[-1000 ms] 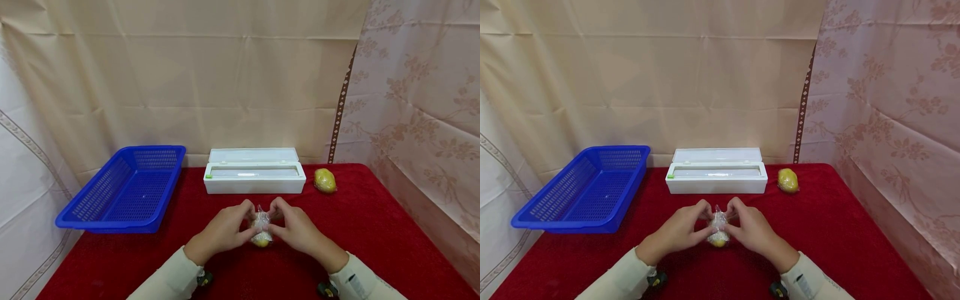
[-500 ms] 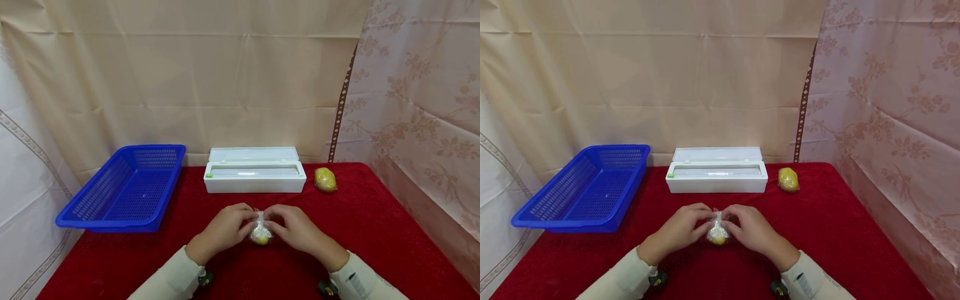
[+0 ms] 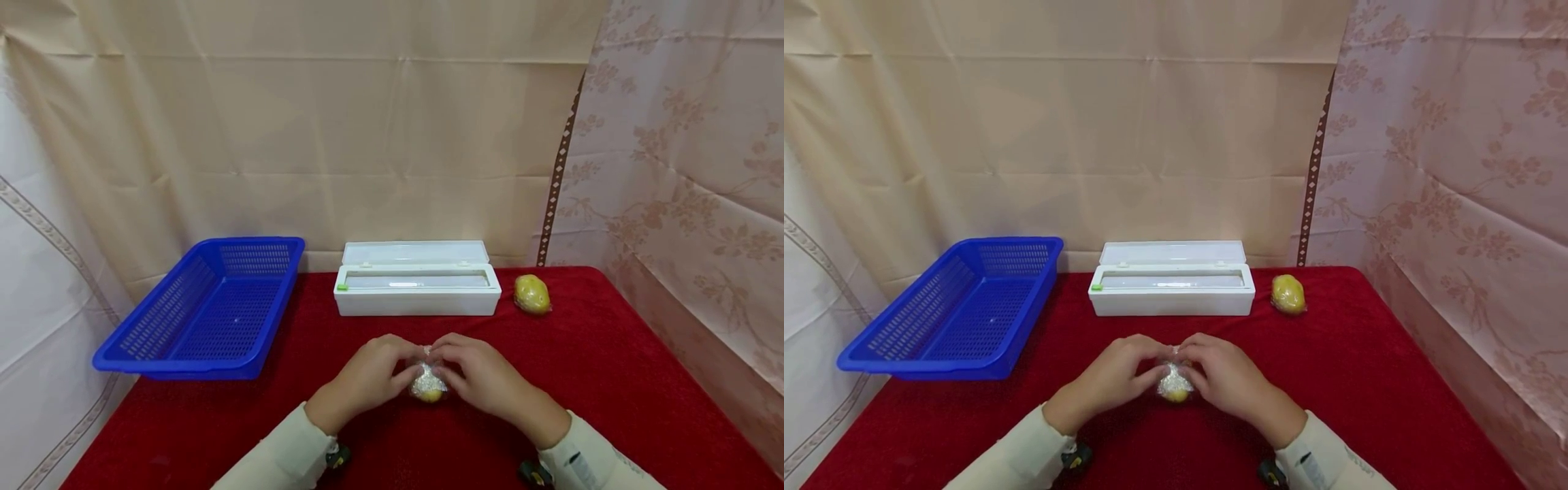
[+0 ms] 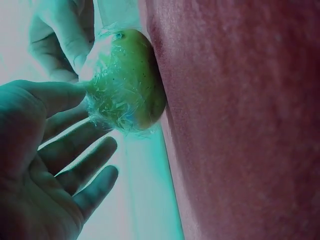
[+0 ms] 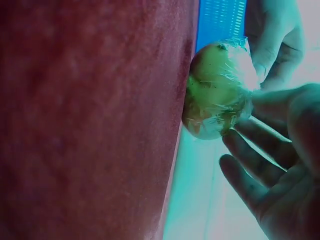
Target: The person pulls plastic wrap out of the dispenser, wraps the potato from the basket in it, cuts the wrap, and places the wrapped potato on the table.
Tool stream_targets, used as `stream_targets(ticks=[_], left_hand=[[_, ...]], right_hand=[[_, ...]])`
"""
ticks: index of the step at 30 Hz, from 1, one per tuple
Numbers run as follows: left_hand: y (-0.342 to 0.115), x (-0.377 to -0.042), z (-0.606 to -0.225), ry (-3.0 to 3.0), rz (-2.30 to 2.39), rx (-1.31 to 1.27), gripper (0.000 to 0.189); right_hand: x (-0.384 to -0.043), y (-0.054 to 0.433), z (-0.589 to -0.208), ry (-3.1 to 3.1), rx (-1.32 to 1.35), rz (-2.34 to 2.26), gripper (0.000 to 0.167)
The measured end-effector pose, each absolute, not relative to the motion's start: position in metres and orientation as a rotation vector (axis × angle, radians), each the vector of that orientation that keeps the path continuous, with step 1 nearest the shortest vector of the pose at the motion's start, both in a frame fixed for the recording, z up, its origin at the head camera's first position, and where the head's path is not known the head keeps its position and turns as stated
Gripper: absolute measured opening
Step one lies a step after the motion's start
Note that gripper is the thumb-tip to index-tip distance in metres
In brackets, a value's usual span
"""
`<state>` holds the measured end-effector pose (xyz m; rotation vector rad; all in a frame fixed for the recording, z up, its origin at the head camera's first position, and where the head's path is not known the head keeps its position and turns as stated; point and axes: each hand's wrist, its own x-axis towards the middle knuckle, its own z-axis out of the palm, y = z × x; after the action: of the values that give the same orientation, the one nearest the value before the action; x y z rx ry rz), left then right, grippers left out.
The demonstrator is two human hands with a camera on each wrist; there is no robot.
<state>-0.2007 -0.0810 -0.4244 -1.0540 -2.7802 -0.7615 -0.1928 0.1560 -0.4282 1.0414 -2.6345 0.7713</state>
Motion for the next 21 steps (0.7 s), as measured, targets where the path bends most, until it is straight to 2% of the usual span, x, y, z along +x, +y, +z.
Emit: stream_targets(ticks=[2, 5, 9, 12, 21], left_hand=[[-0.081, -0.201, -0.424, -2.767, -0.739, -1.072, 0.029], [-0.083, -0.202, -0.424, -2.769, -0.726, -1.105, 0.031], [-0.087, -0.204, -0.423, -2.833, -0.759, -1.166, 0.043], [-0.089, -0.206, -0.422, -2.87, -0.79, -1.193, 0.051], [-0.089, -0.21, -0.427, -2.872, -0.931, -1.117, 0.049]], right_hand=[[-0.192, 0.157, -0.428, -2.653, 1.077, 0.752, 0.021], [-0.19, 0.159, -0.426, -2.717, 1.11, 0.746, 0.036], [-0.193, 0.164, -0.424, -2.806, 1.155, 0.8, 0.051], [-0.198, 0.169, -0.425, -2.832, 1.191, 0.898, 0.052], [-0.208, 0.174, -0.431, -2.807, 1.17, 1.084, 0.05]])
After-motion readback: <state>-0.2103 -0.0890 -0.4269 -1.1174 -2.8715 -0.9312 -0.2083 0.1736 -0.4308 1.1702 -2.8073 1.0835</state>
